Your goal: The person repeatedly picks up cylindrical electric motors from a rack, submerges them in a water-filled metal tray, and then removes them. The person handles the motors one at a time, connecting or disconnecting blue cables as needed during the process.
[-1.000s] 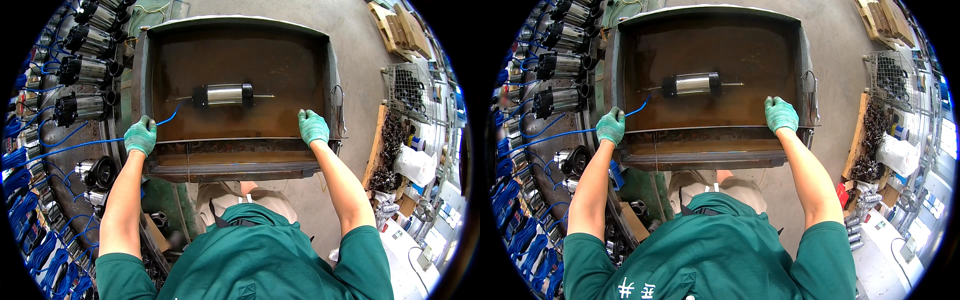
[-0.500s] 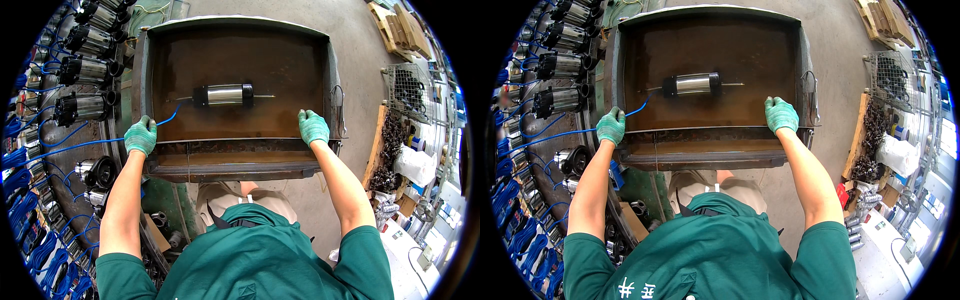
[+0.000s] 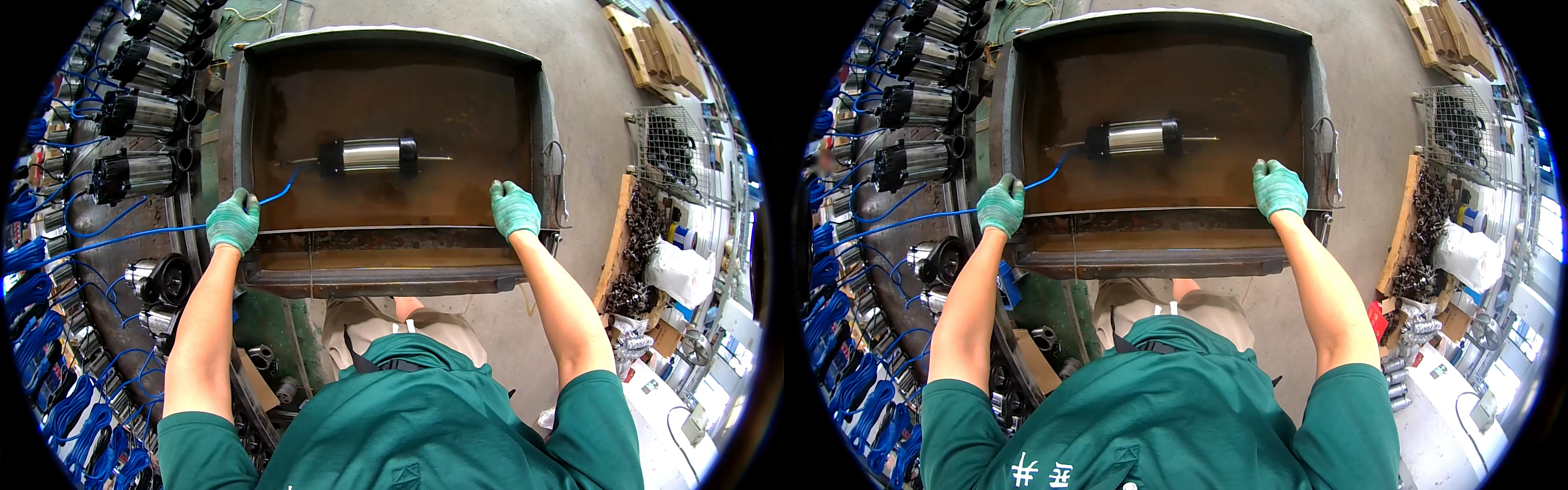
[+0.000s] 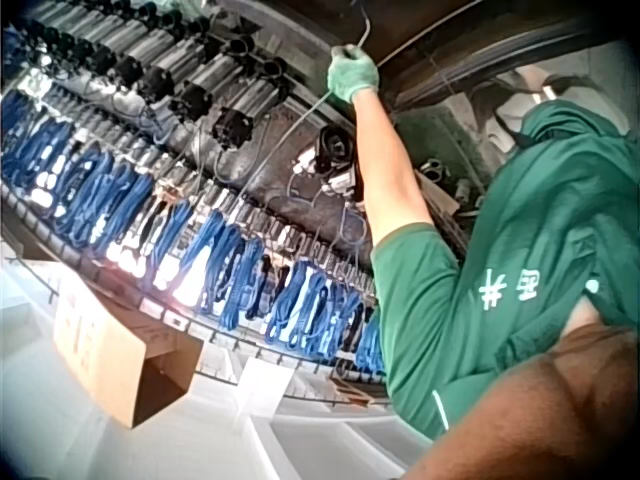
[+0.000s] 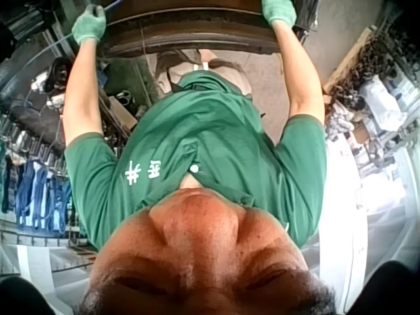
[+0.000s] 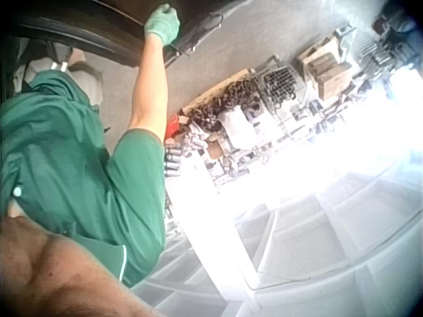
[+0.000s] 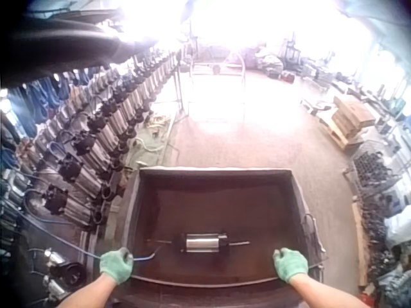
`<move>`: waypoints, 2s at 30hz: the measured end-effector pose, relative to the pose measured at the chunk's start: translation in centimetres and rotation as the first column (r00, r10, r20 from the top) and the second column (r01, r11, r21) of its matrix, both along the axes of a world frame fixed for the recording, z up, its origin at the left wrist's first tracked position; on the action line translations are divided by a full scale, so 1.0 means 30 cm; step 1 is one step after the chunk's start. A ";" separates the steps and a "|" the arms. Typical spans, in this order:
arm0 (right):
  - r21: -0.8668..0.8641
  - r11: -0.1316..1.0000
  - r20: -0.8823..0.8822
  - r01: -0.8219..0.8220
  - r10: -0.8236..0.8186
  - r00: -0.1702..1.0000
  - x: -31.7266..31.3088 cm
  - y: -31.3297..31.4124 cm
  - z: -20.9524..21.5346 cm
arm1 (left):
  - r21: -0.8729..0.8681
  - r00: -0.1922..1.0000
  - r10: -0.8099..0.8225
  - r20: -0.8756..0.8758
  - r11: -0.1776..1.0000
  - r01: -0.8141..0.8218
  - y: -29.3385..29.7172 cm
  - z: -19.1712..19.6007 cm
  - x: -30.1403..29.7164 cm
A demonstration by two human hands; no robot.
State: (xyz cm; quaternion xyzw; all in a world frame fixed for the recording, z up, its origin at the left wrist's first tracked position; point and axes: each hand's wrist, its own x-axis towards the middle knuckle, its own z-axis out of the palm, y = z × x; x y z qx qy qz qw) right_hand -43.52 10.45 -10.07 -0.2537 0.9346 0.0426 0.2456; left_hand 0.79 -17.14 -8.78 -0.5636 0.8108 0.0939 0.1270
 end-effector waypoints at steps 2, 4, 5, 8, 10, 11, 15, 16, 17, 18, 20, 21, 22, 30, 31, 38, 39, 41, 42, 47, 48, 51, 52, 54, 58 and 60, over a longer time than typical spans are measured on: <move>0.004 1.000 0.003 0.003 -0.003 1.000 0.000 0.000 0.000 | -0.003 1.000 -0.004 -0.005 1.000 0.004 0.000 -0.001 0.002; 0.004 1.000 0.005 -0.003 0.003 1.000 0.000 -0.001 -0.001 | -0.005 1.000 -0.007 -0.011 1.000 0.006 0.001 -0.002 0.005; 0.004 1.000 0.006 -0.005 0.005 1.000 0.000 -0.001 -0.002 | -0.004 1.000 -0.006 -0.012 1.000 0.006 0.001 -0.001 0.003; -0.001 1.000 0.000 0.002 -0.002 1.000 0.002 0.000 0.000 | -0.003 1.000 -0.003 -0.007 1.000 0.003 0.003 0.004 -0.001; -0.016 1.000 -0.002 -0.006 0.006 1.000 0.006 0.001 -0.008 | -0.004 1.000 0.000 0.005 1.000 0.000 0.006 0.010 -0.004; -0.019 1.000 -0.011 -0.006 0.006 1.000 0.000 0.007 -0.003 | -0.004 1.000 -0.001 -0.003 1.000 0.001 0.008 0.005 -0.007; -0.036 0.999 -0.026 0.001 -0.002 1.000 0.006 0.005 -0.001 | -0.018 1.000 -0.010 -0.028 1.000 0.010 0.003 -0.006 0.009; -0.043 0.999 -0.031 -0.003 0.002 1.000 0.003 0.012 -0.006 | -0.024 0.999 -0.011 -0.034 1.000 0.010 0.006 -0.010 0.008; -0.050 0.999 -0.032 -0.002 0.000 0.999 0.006 0.009 -0.004 | -0.029 0.999 -0.014 -0.033 1.000 0.013 0.003 -0.017 0.016; -0.057 0.998 -0.034 0.000 -0.002 0.999 0.009 0.010 0.001 | -0.035 0.999 -0.021 -0.039 0.999 0.020 0.004 -0.023 0.021; -0.113 0.991 -0.044 -0.073 0.068 0.997 0.014 0.019 0.013 | -0.052 0.998 -0.034 -0.045 0.998 0.032 0.004 -0.027 0.026; -0.148 0.980 -0.052 -0.136 0.130 0.990 0.014 0.025 0.014 | -0.063 0.998 -0.032 -0.047 0.998 0.029 0.001 -0.028 0.023; -0.182 0.963 -0.063 -0.199 0.190 0.980 0.014 0.030 0.017 | -0.050 0.998 -0.032 -0.048 0.998 0.029 0.001 -0.029 0.016; -0.022 0.344 0.268 -0.939 0.906 0.326 0.319 -0.134 0.881 | -0.033 0.999 -0.016 -0.049 0.999 0.014 0.011 -0.004 0.011; -0.225 0.342 0.243 -0.913 0.927 0.287 0.336 -0.097 0.942 | -0.029 0.999 -0.003 -0.036 1.000 0.002 0.015 0.004 0.009; -0.359 0.367 0.525 -0.858 0.839 0.139 0.594 0.101 0.992 | -0.057 0.999 -0.041 -0.027 0.998 0.040 0.008 -0.009 0.007; -0.347 0.364 0.554 -0.864 0.823 0.124 0.619 0.120 0.941 | -0.044 0.998 -0.027 -0.051 0.999 0.025 0.015 -0.007 0.003; -0.324 0.376 0.597 -0.868 0.793 0.121 0.663 0.148 0.813 | -0.048 0.999 -0.033 -0.020 0.998 0.032 0.022 -0.011 0.007; -0.305 0.390 0.607 -0.869 0.783 0.139 0.681 0.161 0.744 | -0.060 0.999 -0.031 -0.007 0.998 0.031 0.014 -0.004 0.011; -0.179 0.518 0.643 -0.836 0.705 0.299 0.773 0.252 0.360 | -0.044 0.999 -0.023 -0.041 0.999 0.021 0.015 -0.019 0.017; -0.160 0.543 0.643 -0.824 0.691 0.331 0.789 0.265 0.288 | -0.038 0.999 -0.020 -0.030 0.999 0.019 0.020 -0.011 0.012; -0.096 0.616 0.628 -0.782 0.647 0.432 0.824 0.301 0.107 | -0.040 0.999 -0.024 -0.033 0.999 0.022 0.010 -0.009 0.010; -0.078 0.639 0.620 -0.766 0.632 0.464 0.838 0.312 0.050 | -0.040 0.999 -0.027 -0.040 0.999 0.025 0.007 -0.014 0.007; -0.051 0.671 0.610 -0.740 0.607 0.509 0.854 0.320 -0.029 | -0.049 0.999 -0.028 -0.042 0.998 0.026 0.005 -0.011 0.006; -0.027 0.704 0.590 -0.710 0.585 0.557 0.882 0.320 -0.162 | -0.061 0.999 -0.020 -0.042 0.998 0.018 0.015 -0.004 0.014; -0.028 0.707 0.587 -0.706 0.584 0.561 0.892 0.322 -0.207 | -0.055 0.999 -0.016 -0.029 0.998 0.014 0.030 -0.001 0.012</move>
